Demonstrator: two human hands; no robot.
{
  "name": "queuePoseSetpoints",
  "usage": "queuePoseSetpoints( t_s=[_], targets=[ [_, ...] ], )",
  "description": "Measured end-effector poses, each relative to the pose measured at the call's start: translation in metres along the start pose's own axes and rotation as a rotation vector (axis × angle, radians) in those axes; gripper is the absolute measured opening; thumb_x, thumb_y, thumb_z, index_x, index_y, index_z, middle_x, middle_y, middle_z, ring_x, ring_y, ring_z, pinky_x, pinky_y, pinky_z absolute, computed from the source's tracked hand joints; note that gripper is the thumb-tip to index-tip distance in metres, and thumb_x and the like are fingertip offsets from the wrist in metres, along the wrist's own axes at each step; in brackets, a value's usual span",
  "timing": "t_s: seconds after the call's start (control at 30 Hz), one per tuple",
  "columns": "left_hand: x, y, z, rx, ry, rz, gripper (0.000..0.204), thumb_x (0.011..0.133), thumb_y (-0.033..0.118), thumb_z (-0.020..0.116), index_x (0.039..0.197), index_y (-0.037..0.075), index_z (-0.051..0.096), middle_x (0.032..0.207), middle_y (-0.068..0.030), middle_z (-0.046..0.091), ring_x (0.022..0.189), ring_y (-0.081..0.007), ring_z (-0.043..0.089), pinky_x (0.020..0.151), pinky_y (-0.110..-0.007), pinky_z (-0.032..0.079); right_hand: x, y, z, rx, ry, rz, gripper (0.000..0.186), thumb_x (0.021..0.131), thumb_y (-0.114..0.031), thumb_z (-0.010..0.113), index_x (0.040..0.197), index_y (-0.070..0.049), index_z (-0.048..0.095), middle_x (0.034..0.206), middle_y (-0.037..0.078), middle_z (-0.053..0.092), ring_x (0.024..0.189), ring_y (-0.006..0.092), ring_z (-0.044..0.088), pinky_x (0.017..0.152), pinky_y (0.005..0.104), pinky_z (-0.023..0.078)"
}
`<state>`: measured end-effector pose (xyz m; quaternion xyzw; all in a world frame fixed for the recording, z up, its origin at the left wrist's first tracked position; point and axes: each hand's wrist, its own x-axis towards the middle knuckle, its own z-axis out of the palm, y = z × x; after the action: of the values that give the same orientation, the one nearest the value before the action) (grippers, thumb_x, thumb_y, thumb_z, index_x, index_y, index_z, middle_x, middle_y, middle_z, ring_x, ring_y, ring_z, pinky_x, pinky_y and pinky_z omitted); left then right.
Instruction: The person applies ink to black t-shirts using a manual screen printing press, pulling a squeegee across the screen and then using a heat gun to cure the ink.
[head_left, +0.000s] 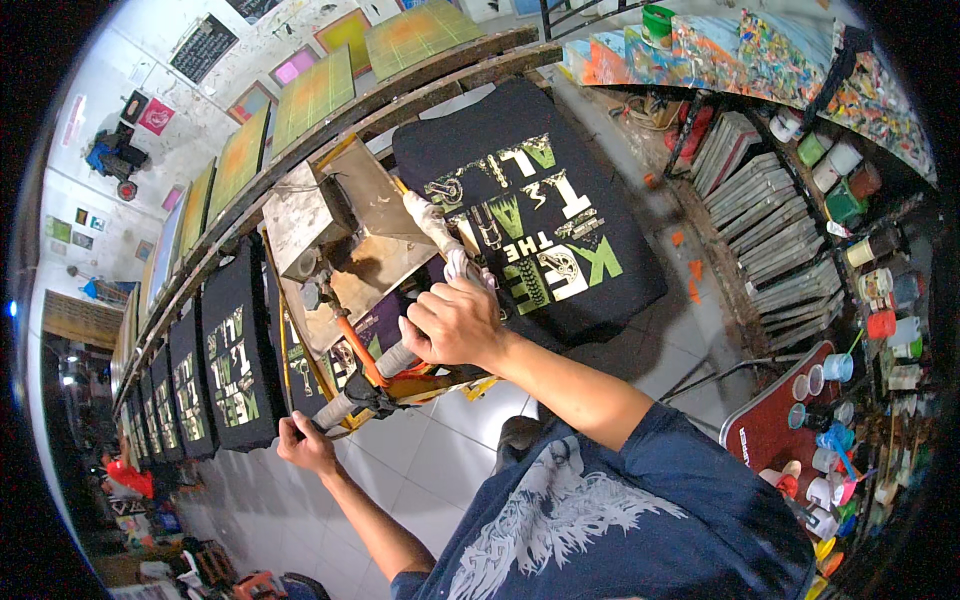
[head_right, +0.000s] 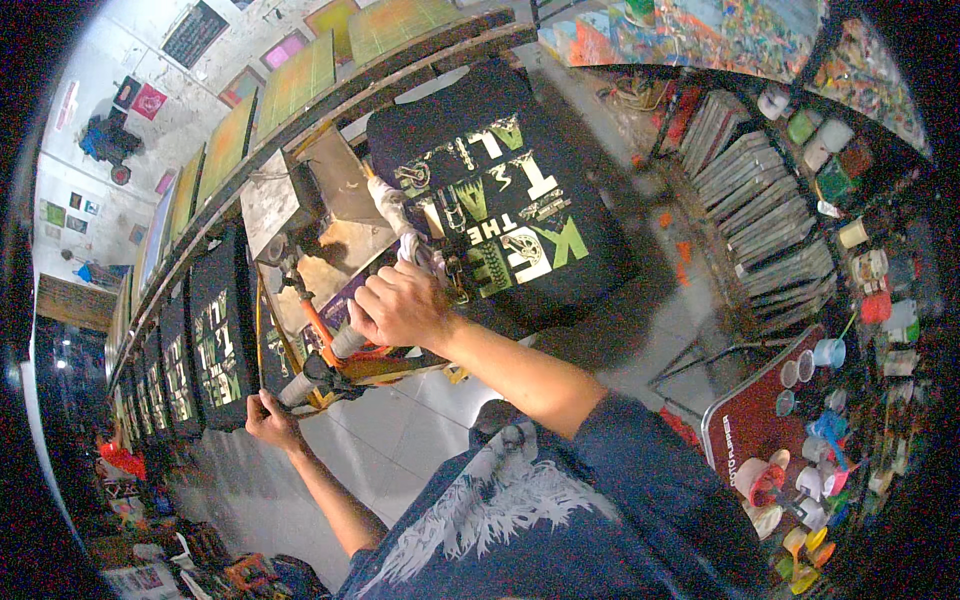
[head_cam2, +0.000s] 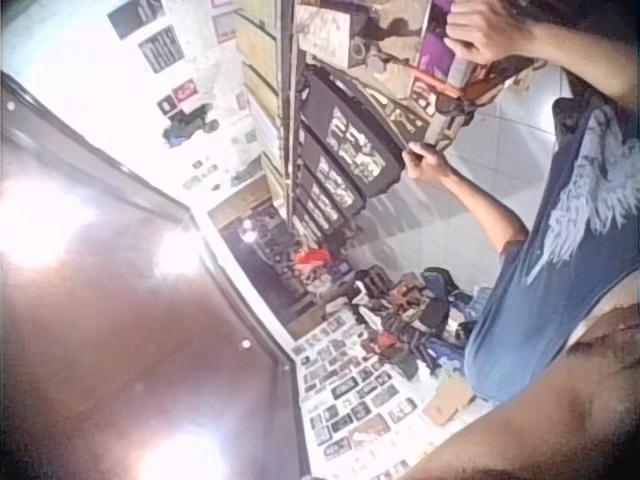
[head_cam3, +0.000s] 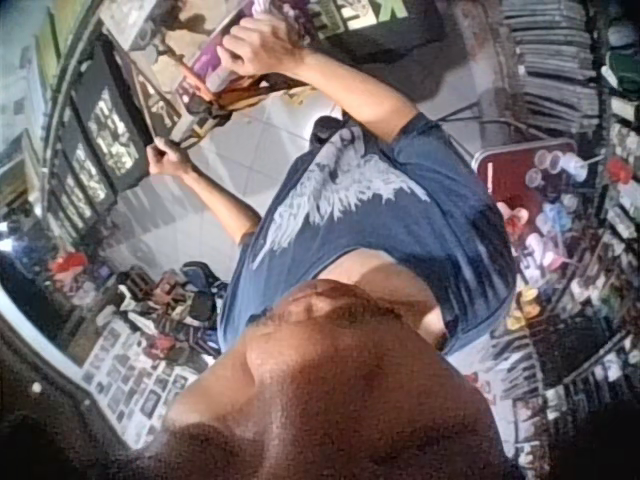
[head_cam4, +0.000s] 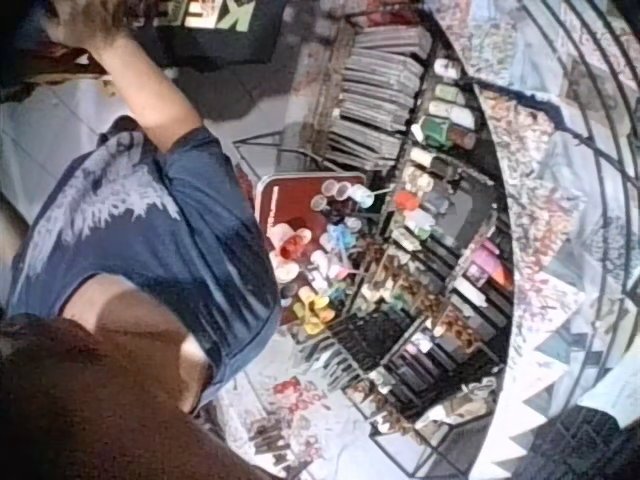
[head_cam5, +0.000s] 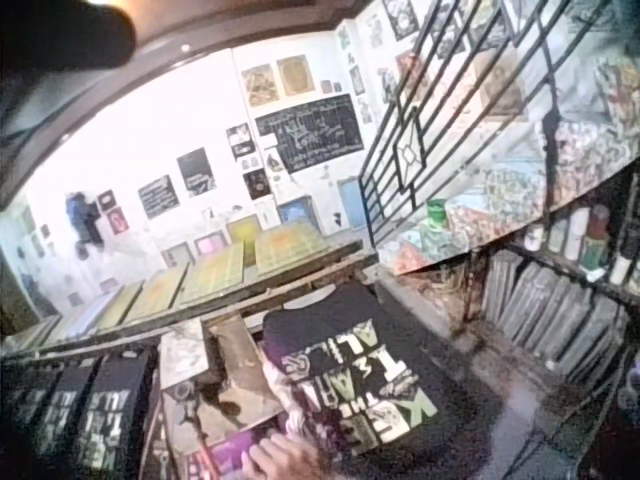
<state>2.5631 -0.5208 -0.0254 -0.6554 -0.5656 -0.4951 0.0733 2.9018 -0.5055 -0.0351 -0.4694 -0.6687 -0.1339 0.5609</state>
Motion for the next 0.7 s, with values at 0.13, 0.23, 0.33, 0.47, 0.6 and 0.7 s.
queuePoseSetpoints(
  t_s=[0.13,0.23,0.33,0.47,0.6,0.7],
  targets=[
    [-0.010,0.018,-0.008,0.085,0.008,0.015,0.042,0.097,0.020,0.065,0.064,0.003,0.045,0.050,-0.0089,0.043,0.046,-0.0185,0.037,0.047,-0.039,0.029,0.007,0.007,-0.005,0.021,-0.010,-0.031,0.028,0.081,-0.022,0.070,0.062,-0.014,0.052,0.060,0.002,0.049,0.057,0.0205,0.054,0.057,0.0359,0.042],
    [-0.024,0.045,-0.007,0.094,0.028,0.034,0.043,0.098,0.020,0.064,0.063,0.003,0.044,0.049,-0.0080,0.042,0.045,-0.0173,0.038,0.046,-0.038,0.029,0.010,0.020,-0.016,0.015,-0.017,-0.047,0.028,0.080,-0.020,0.070,0.060,-0.014,0.050,0.059,0.002,0.047,0.055,0.0200,0.053,0.056,0.0346,0.041],
    [-0.032,0.042,-0.008,0.053,0.035,0.015,0.044,0.098,0.020,0.064,0.063,0.003,0.043,0.048,-0.0064,0.042,0.043,-0.0152,0.039,0.045,-0.036,0.028,0.007,0.019,-0.019,0.033,-0.018,-0.054,0.028,0.079,-0.020,0.069,0.060,-0.015,0.049,0.059,0.002,0.046,0.054,0.0201,0.051,0.055,0.0348,0.040],
    [-0.033,0.048,-0.012,0.064,0.017,-0.009,0.045,0.099,0.020,0.063,0.062,0.003,0.041,0.048,-0.0055,0.043,0.044,-0.0140,0.039,0.044,-0.035,0.028,0.005,0.016,-0.020,0.034,-0.028,-0.042,0.028,0.079,-0.019,0.069,0.060,-0.014,0.049,0.059,0.002,0.045,0.055,0.0204,0.050,0.055,0.0352,0.038],
    [-0.031,0.047,-0.012,0.054,0.033,-0.005,0.043,0.099,0.017,0.063,0.063,0.003,0.043,0.048,-0.0049,0.044,0.044,-0.0132,0.040,0.044,-0.034,0.029,0.006,0.016,-0.018,0.037,-0.029,-0.028,0.028,0.079,-0.019,0.069,0.061,-0.014,0.049,0.060,0.002,0.046,0.056,0.0205,0.051,0.056,0.0356,0.039],
    [-0.033,0.045,-0.010,0.044,0.044,-0.024,0.042,0.098,0.016,0.063,0.063,0.003,0.044,0.048,-0.0045,0.044,0.044,-0.0121,0.041,0.044,-0.033,0.030,0.006,0.018,-0.018,0.038,-0.035,-0.047,0.027,0.078,-0.017,0.069,0.061,-0.013,0.049,0.060,0.002,0.046,0.055,0.0214,0.051,0.055,0.0352,0.038]
  ],
)
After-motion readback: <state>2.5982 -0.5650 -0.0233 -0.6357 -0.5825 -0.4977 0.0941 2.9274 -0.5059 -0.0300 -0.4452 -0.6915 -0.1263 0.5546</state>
